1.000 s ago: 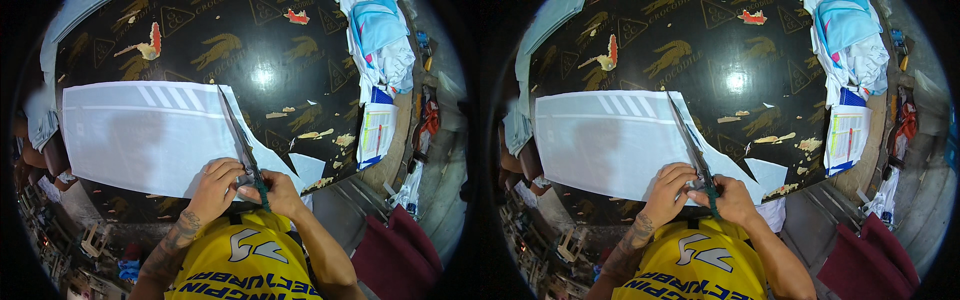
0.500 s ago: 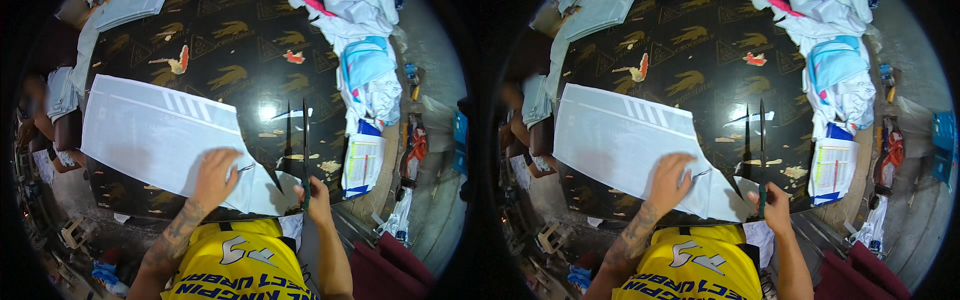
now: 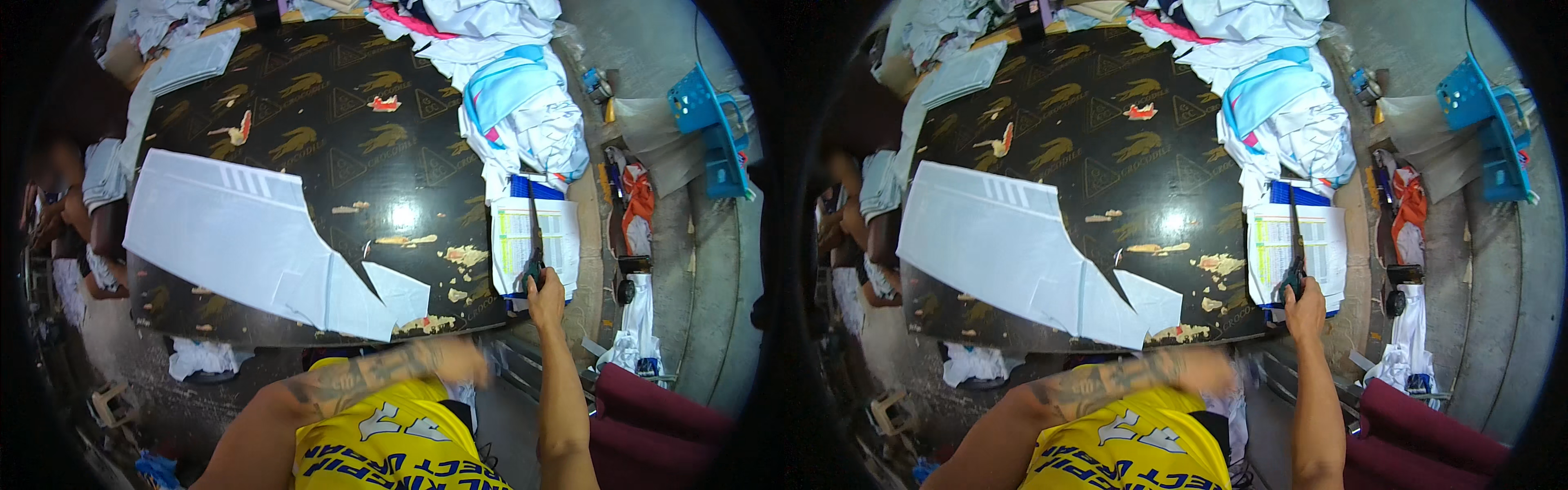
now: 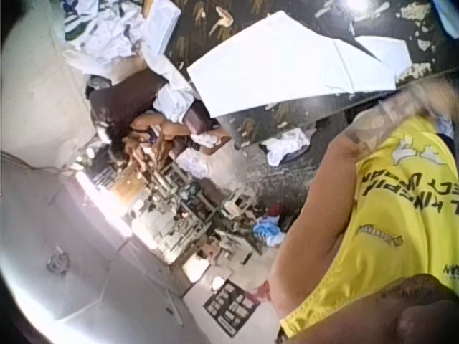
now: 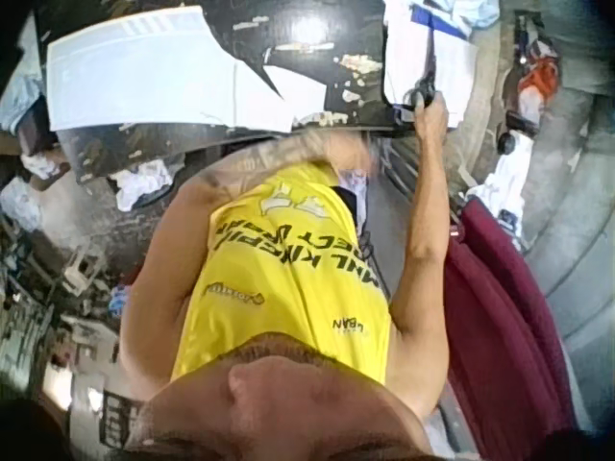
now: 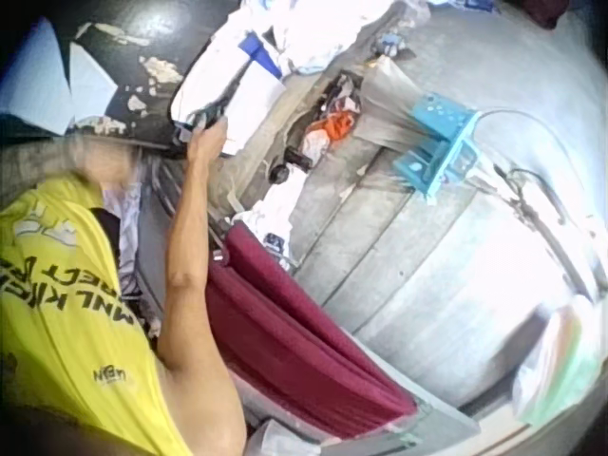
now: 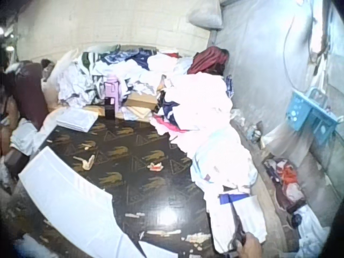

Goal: The person cuts printed fabric pieces using shears. They place a large white sheet with a blue graphic on a table, align it, and trim the edges to shape. The person repeats this process with multiple sheets, cutting along the printed outlines and setting the finished pieces aside.

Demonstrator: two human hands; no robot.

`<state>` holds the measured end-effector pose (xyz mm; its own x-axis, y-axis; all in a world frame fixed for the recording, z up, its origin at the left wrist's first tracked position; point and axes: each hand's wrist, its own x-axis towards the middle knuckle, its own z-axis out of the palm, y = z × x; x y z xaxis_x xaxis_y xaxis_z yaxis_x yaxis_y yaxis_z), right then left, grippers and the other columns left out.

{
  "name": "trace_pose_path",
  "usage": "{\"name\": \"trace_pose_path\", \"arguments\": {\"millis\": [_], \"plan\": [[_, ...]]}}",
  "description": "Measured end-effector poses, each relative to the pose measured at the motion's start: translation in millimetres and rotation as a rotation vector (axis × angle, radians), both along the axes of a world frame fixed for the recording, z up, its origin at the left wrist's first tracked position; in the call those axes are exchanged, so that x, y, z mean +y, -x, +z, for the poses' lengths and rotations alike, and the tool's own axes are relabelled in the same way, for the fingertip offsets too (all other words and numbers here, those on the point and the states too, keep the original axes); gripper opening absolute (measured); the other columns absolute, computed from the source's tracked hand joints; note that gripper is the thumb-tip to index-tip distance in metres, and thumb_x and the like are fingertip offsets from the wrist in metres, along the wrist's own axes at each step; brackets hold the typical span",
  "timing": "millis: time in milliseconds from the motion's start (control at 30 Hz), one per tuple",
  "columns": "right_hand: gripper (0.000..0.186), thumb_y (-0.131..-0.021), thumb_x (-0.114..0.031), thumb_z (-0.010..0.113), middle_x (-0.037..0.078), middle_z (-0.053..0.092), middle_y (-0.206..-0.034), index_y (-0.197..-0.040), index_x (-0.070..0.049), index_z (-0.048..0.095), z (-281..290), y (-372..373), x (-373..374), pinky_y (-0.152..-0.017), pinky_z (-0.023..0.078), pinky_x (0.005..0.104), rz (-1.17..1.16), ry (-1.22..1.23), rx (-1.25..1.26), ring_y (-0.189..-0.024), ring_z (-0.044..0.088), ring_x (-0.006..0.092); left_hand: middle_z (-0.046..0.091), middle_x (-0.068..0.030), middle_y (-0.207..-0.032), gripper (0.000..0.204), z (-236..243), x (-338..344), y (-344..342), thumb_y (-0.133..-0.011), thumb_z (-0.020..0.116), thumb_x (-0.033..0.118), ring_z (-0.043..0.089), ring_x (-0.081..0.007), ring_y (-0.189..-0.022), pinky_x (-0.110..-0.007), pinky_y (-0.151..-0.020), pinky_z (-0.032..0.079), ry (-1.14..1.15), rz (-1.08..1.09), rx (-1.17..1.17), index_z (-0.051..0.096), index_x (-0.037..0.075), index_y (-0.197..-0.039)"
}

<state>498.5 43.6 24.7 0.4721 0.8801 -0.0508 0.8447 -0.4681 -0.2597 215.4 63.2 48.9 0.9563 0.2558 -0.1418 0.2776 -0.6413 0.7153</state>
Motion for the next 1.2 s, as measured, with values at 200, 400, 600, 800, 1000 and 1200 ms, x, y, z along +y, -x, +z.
{"name": "trace_pose_path", "arguments": {"millis": [200, 400, 600, 800, 1000, 1200], "plan": [[0.029, -0.094, -0.016, 0.08, 0.018, 0.071, -0.105, -0.117, 0.0, 0.071, 21.1, 64.9, 11.0, -0.08, 0.057, 0.045, 0.097, -0.185, 0.259, -0.089, 0.072, 0.0339, 0.072, -0.0112, -0.106, 0.018, -35.4, 11.6, 105.5, -0.09, 0.078, 0.012, 0.067, -0.0346, -0.104, -0.047, -0.097, 0.051, -0.05, 1.198, -0.165, 0.075, 0.01, -0.108], [0.03, -0.096, -0.017, 0.078, 0.013, 0.069, -0.12, -0.125, -0.009, 0.076, -19.1, 214.6, 79.3, -0.102, 0.053, 0.0459, 0.757, -0.03, 0.658, -0.12, 0.064, 0.0369, 0.067, -0.0077, -0.118, 0.027, -88.8, 26.5, 245.0, -0.096, 0.077, 0.026, 0.061, -0.0316, -0.117, -0.05, -0.101, 0.043, -0.539, 1.705, 0.144, 0.07, 0.011, -0.118], [0.018, -0.098, -0.021, 0.074, 0.015, 0.068, -0.12, -0.108, -0.007, 0.074, -46.3, 242.3, 119.6, -0.096, 0.054, 0.0485, 0.882, -0.033, 0.415, -0.117, 0.064, 0.038, 0.064, -0.0103, -0.118, 0.041, -83.4, -14.6, 254.0, -0.093, 0.082, 0.037, 0.058, -0.0325, -0.12, -0.052, -0.105, 0.04, -0.424, 1.76, 0.256, 0.068, 0.01, -0.12], [0.025, -0.094, -0.026, 0.078, 0.02, 0.073, -0.102, -0.107, -0.005, 0.076, 48.3, 156.7, 79.5, -0.094, 0.055, 0.0506, 1.217, 1.266, 0.22, -0.103, 0.071, 0.0419, 0.067, -0.0089, -0.111, 0.03, -76.4, -14.3, 232.1, -0.095, 0.079, 0.026, 0.062, -0.0336, -0.115, -0.052, -0.104, 0.037, -0.419, 1.514, 0.168, 0.064, 0.009, -0.115], [0.025, -0.093, -0.009, 0.075, 0.019, 0.066, -0.117, -0.117, -0.008, 0.07, -33.4, 229.6, 85.0, -0.098, 0.05, 0.05, 1.007, 0.006, 0.408, -0.119, 0.062, 0.0413, 0.073, -0.0187, -0.095, 0.023, -46.6, -21.1, 178.5, -0.1, 0.073, 0.02, 0.069, -0.0441, -0.091, -0.053, -0.094, 0.046, -0.281, 1.477, -0.063, 0.06, 0.004, -0.111], [0.012, -0.097, -0.004, 0.074, 0.013, 0.071, -0.092, -0.106, -0.001, 0.066, -11.9, 192.7, 96.2, -0.078, 0.055, 0.0405, 0.72, 0.011, 0.753, -0.085, 0.07, 0.0271, 0.065, -0.0159, -0.131, 0.042, -41.1, -31.5, 152.4, -0.1, 0.074, 0.03, 0.061, -0.0346, -0.123, -0.047, -0.103, 0.047, -0.171, 1.149, -0.163, 0.063, 0.007, -0.134]]}}
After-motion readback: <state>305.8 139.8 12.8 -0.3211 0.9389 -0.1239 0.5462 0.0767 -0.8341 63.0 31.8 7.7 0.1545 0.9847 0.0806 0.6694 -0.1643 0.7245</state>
